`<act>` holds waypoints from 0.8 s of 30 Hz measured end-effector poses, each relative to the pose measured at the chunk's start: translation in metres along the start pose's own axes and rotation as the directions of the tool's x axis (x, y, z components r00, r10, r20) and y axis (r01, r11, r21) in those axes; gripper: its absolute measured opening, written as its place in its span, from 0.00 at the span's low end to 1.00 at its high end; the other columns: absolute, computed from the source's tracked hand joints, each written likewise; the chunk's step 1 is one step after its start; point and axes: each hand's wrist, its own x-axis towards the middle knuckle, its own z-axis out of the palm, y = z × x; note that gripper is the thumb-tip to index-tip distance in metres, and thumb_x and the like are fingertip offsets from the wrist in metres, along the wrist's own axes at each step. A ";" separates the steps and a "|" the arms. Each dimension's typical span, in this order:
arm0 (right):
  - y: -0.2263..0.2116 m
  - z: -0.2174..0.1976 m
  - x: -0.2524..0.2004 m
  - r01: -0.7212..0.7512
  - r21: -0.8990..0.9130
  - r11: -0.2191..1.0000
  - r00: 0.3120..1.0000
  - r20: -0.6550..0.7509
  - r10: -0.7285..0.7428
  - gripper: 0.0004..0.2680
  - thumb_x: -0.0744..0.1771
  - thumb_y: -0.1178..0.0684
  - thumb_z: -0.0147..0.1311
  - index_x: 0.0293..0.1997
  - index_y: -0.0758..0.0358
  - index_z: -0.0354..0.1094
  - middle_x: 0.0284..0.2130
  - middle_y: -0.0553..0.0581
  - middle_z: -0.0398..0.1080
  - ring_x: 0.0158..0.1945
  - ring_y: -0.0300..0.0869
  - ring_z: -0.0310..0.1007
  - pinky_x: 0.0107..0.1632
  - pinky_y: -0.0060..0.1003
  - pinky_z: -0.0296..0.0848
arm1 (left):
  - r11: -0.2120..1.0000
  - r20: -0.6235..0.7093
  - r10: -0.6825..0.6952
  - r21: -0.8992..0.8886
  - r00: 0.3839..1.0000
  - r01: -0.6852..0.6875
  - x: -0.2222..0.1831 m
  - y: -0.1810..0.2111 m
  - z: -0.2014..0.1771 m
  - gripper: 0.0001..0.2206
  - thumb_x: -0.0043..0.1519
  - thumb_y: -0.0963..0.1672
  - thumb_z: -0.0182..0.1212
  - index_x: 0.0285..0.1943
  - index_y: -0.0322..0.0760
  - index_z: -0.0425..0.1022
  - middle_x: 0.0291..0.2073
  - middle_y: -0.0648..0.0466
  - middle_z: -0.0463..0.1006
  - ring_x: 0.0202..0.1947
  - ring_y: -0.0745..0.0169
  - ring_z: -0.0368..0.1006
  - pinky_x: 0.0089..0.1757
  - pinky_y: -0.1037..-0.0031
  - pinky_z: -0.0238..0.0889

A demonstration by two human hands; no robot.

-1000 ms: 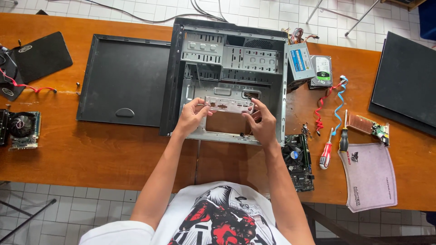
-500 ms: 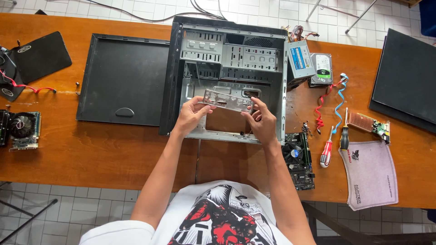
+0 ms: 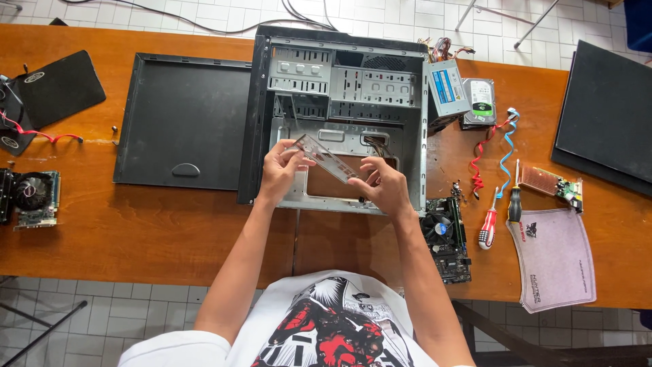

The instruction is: Installing an I/O shield and a motherboard into a computer case on a repair bench.

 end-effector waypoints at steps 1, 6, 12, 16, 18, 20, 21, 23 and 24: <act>0.001 0.000 0.000 -0.003 0.001 1.000 1.000 0.003 0.003 0.17 0.60 0.48 0.73 0.49 0.57 0.72 0.34 0.57 0.80 0.25 0.44 0.78 0.32 0.35 0.74 | 1.000 -0.002 -0.004 0.000 1.000 0.004 0.000 -0.002 0.000 0.08 0.68 0.42 0.59 0.53 0.38 0.69 0.38 0.44 0.84 0.38 0.53 0.83 0.42 0.69 0.78; 0.005 0.002 0.003 0.010 -0.071 0.997 1.000 -0.008 -0.010 0.10 0.64 0.50 0.67 0.47 0.54 0.74 0.33 0.52 0.80 0.26 0.42 0.78 0.32 0.32 0.74 | 0.991 -0.084 0.119 0.072 0.989 -0.114 0.005 -0.013 -0.004 0.08 0.67 0.41 0.59 0.54 0.39 0.73 0.35 0.51 0.82 0.36 0.63 0.81 0.39 0.74 0.77; 0.015 0.005 0.001 0.007 -0.093 0.996 0.998 -0.067 -0.013 0.05 0.65 0.52 0.65 0.43 0.52 0.76 0.30 0.48 0.80 0.25 0.39 0.78 0.31 0.29 0.74 | 0.981 -0.088 0.154 0.129 0.984 -0.142 0.008 -0.026 -0.012 0.09 0.67 0.42 0.61 0.55 0.40 0.76 0.34 0.53 0.81 0.35 0.68 0.77 0.40 0.75 0.77; -0.009 -0.018 0.001 -0.040 -0.017 0.999 0.960 -0.277 0.034 0.01 0.66 0.57 0.64 0.38 0.56 0.78 0.28 0.52 0.79 0.26 0.41 0.77 0.32 0.30 0.75 | 0.977 -0.082 0.180 0.132 0.980 -0.168 0.010 -0.030 -0.013 0.08 0.68 0.41 0.60 0.55 0.40 0.76 0.33 0.53 0.80 0.35 0.66 0.77 0.39 0.74 0.77; -0.020 -0.048 0.001 0.096 0.118 0.988 0.845 -0.535 -0.019 0.04 0.67 0.66 0.55 0.36 0.66 0.74 0.30 0.62 0.77 0.25 0.46 0.78 0.24 0.33 0.76 | 0.979 -0.084 0.176 0.123 0.981 -0.165 0.010 -0.034 -0.013 0.08 0.67 0.42 0.61 0.54 0.41 0.77 0.33 0.54 0.80 0.34 0.68 0.76 0.39 0.74 0.77; -0.059 -0.094 0.007 0.243 0.002 0.970 0.709 -0.682 -0.177 0.05 0.63 0.68 0.50 0.33 0.66 0.69 0.25 0.60 0.71 0.22 0.45 0.72 0.28 0.36 0.73 | 0.977 -0.066 0.175 0.139 0.982 -0.164 0.007 -0.022 -0.011 0.08 0.67 0.42 0.60 0.53 0.41 0.77 0.33 0.55 0.78 0.35 0.69 0.75 0.37 0.76 0.76; -0.079 -0.118 0.010 0.355 -0.139 0.924 0.523 -0.790 -0.320 0.07 0.58 0.70 0.45 0.30 0.66 0.63 0.19 0.58 0.66 0.18 0.45 0.66 0.33 0.40 0.70 | 0.974 -0.043 0.172 0.154 0.984 -0.164 0.006 -0.016 -0.008 0.07 0.67 0.43 0.60 0.52 0.40 0.76 0.33 0.57 0.76 0.35 0.70 0.73 0.36 0.78 0.75; -0.040 -0.193 -0.028 0.438 -0.320 0.840 0.283 -0.838 -0.466 0.04 0.65 0.60 0.41 0.29 0.66 0.59 0.22 0.61 0.61 0.24 0.47 0.60 0.33 0.43 0.61 | 0.975 -0.041 0.169 0.150 0.985 -0.161 0.006 -0.015 -0.008 0.07 0.67 0.43 0.59 0.52 0.41 0.76 0.32 0.58 0.76 0.35 0.71 0.74 0.36 0.78 0.74; -0.021 -0.231 -0.049 0.462 -0.506 0.728 0.022 -0.814 -0.580 0.14 0.72 0.50 0.38 0.28 0.66 0.54 0.25 0.63 0.57 0.29 0.49 0.53 0.33 0.46 0.52 | 0.977 -0.037 0.164 0.142 0.986 -0.157 0.007 -0.016 -0.007 0.07 0.68 0.43 0.59 0.52 0.41 0.76 0.32 0.58 0.76 0.35 0.71 0.74 0.36 0.78 0.73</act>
